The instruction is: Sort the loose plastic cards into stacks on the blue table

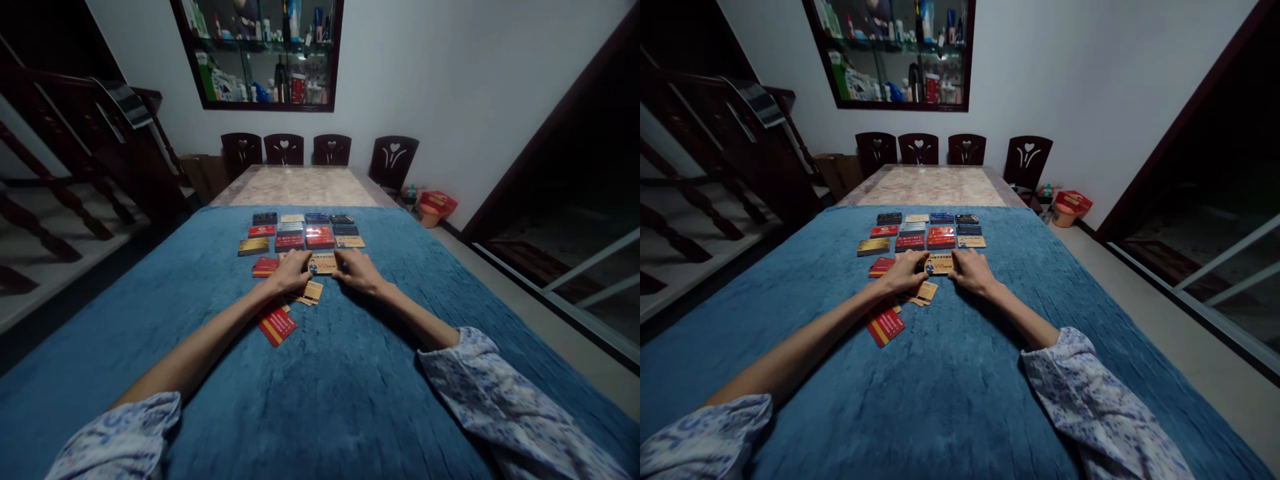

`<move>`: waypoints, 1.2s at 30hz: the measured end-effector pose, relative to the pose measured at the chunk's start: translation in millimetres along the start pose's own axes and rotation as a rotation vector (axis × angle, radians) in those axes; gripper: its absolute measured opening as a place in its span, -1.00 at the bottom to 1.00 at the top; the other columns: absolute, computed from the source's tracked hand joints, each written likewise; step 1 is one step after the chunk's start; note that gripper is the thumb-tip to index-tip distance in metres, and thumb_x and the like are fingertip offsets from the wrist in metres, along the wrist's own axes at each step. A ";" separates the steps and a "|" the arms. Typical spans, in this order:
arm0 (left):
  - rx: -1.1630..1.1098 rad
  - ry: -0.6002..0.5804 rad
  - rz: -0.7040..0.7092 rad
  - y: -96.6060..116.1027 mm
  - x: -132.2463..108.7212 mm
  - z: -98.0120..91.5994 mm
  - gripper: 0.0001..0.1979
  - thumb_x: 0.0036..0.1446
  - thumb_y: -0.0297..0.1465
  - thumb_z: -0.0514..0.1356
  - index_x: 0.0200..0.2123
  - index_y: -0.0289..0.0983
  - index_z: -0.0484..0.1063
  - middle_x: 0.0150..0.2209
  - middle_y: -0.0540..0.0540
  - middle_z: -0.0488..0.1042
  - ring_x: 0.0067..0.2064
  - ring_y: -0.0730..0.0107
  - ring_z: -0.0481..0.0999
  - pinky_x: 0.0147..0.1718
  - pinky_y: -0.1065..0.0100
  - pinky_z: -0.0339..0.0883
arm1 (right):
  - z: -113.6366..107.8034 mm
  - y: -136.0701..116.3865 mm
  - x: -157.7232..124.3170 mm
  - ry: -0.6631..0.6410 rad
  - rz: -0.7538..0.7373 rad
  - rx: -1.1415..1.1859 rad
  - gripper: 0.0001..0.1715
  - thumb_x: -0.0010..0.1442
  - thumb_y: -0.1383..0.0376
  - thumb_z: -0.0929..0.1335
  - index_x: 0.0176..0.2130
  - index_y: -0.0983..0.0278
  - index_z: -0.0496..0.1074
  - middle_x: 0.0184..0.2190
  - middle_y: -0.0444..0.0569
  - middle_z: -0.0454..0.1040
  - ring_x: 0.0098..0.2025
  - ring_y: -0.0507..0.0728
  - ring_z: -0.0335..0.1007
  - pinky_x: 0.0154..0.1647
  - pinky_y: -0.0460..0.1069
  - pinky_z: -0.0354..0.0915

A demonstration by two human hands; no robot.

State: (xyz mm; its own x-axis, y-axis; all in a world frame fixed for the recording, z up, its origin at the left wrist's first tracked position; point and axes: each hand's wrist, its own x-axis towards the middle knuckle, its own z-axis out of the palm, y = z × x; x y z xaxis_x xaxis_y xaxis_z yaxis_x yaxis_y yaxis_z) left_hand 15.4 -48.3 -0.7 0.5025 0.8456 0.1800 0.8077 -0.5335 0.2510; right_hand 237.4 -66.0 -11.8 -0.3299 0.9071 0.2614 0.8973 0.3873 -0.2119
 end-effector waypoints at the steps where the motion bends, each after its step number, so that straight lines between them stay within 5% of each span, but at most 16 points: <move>1: 0.002 -0.004 -0.002 0.7 0.5 -0.1 -0.72 0.11 -0.40 0.20 -0.07 -0.24 0.46 -0.08 -0.22 0.57 0.02 -0.07 0.46 -0.01 0.02 0.30 | -0.7 1.3 0.6 0.004 -0.003 0.010 -0.46 0.18 0.26 0.48 0.14 0.25 0.41 -0.02 0.10 0.58 -0.02 0.26 0.39 -0.16 0.04 0.20; 8: 0.038 -0.056 -0.012 8.6 4.2 -2.9 -0.72 0.13 -0.40 0.20 -0.06 -0.27 0.46 -0.06 -0.24 0.55 0.05 -0.09 0.43 0.02 -0.02 0.24 | -8.1 10.9 3.4 -0.054 -0.044 0.032 -0.68 0.15 0.28 0.48 -0.07 0.22 0.49 -0.10 0.03 0.59 -0.07 0.23 0.41 -0.19 0.01 0.20; 17: 0.098 -0.072 -0.004 12.8 13.5 -3.8 -0.61 0.11 -0.30 0.25 0.01 -0.27 0.45 0.09 -0.28 0.40 0.16 -0.08 0.32 0.06 -0.02 0.17 | -21.3 18.1 5.5 -0.138 -0.006 -0.065 -0.62 0.14 0.15 0.49 -0.05 0.23 0.52 0.05 0.13 0.48 0.14 0.33 0.30 -0.07 0.07 0.26; 36: 0.177 -0.082 0.070 38.7 57.1 -10.9 -0.65 0.13 -0.34 0.23 0.00 -0.26 0.48 0.08 -0.31 0.39 0.17 -0.14 0.31 0.09 -0.10 0.15 | -56.3 39.1 17.6 -0.224 0.068 -0.165 -0.67 0.15 0.20 0.46 -0.08 0.24 0.52 0.01 0.09 0.54 0.06 0.30 0.37 -0.08 0.02 0.27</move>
State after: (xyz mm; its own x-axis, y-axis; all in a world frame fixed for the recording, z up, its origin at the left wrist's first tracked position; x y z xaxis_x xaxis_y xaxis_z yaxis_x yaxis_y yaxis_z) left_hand 72.0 -20.9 29.7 0.5768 0.8093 0.1111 0.8079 -0.5853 0.0683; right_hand 283.2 -44.1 37.5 -0.3071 0.9511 0.0331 0.9492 0.3086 -0.0609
